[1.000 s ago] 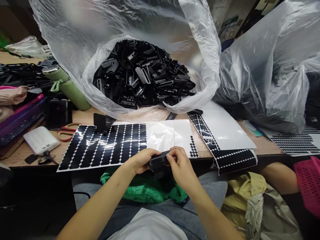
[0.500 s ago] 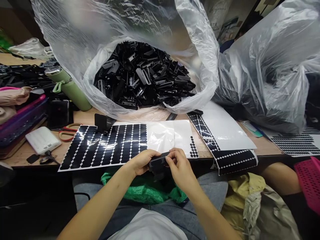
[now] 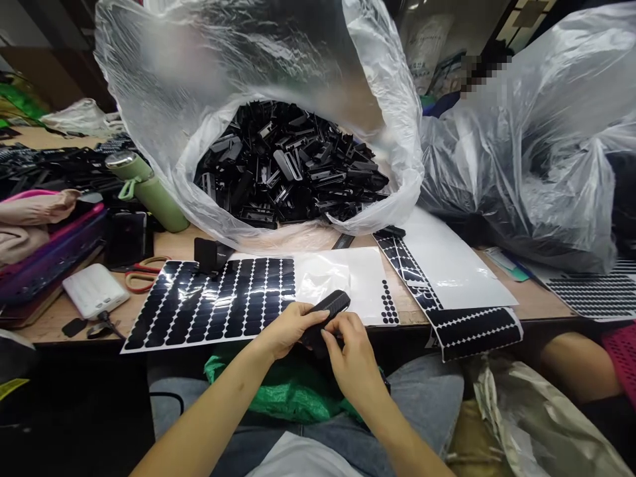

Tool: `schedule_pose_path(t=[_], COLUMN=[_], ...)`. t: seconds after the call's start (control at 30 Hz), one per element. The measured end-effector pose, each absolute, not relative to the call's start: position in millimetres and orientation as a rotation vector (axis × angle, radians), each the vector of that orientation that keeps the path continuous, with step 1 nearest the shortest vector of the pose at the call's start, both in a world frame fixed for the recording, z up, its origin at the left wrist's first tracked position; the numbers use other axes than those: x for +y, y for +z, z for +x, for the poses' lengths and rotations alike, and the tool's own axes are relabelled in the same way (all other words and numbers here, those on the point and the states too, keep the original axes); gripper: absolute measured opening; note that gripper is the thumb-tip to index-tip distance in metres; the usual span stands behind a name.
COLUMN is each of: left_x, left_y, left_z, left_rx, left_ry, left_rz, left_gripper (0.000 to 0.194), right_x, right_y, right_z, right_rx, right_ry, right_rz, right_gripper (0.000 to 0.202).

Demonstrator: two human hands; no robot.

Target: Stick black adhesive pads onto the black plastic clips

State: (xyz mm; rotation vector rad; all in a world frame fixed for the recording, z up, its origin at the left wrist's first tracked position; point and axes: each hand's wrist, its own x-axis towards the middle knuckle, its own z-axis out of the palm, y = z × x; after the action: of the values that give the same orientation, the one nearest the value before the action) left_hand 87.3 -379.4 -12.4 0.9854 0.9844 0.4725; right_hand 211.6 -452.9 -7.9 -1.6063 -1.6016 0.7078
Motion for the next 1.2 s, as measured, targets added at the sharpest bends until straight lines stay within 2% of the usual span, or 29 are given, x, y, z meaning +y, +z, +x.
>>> schedule_pose_path(t=[0.1, 0.17, 0.27, 0.33, 0.43, 0.53, 0.67, 0.8, 1.03, 1.1, 1.2], left_x=[-384.5, -392.5, -403.6, -399.1, -361.3, -296.9, -225.5, -197.9, -201.7, -218.2, -255.2], left_y=[-11.7, -8.3, 1.1, 8.9, 16.2, 10.6, -11.9, -31.4, -15.0, -0.7, 19.8], left_z=[78.6, 68.6, 56.2, 58.0, 85.7, 134.3, 191.2, 212.2, 171.8, 152.6, 126.9], left_rx=[1.047, 1.059, 1.001, 1.027, 1.207, 1.487, 1.662, 1.741, 1.612, 1.467, 1.069], left_ry=[0.485, 0.36, 0.126, 0.142, 0.384, 0.523, 0.495, 0.419, 0.508, 0.592, 0.659], left_rz=[1.138, 1.293, 1.596, 1.796, 1.976, 2.039, 1.972, 1.919, 2.033, 2.033, 1.721], left_gripper=[0.032, 0.03, 0.03, 0.033, 0.037, 0.031, 0.033, 0.046, 0.045, 0.047, 0.044], right_x=[-461.8, -469.0, -474.7, -474.0, -470.2, -468.8, -471.4, -474.5, -466.5, -458.5, -443.8], right_y=[10.1, 23.6, 33.2, 30.8, 21.5, 14.9, 10.9, 2.8, -7.6, -1.3, 14.5], right_z=[214.4, 221.1, 233.8, 239.9, 242.4, 240.5, 244.0, 258.6, 277.8, 277.2, 271.1], right_rx=[-1.691, -1.704, -1.606, -1.541, -1.497, -1.468, -1.427, -1.36, -1.189, -1.127, -1.065], right_ry=[0.878, 1.025, 1.15, 1.166, 1.134, 1.124, 1.128, 1.109, 1.123, 1.13, 1.088], right_rz=[-1.371, -1.283, -1.333, -1.375, -1.376, -1.351, -1.347, -1.379, -1.403, -1.361, -1.313], right_gripper=[0.01, 0.009, 0.008, 0.009, 0.01, 0.01, 0.01, 0.013, 0.018, 0.02, 0.023])
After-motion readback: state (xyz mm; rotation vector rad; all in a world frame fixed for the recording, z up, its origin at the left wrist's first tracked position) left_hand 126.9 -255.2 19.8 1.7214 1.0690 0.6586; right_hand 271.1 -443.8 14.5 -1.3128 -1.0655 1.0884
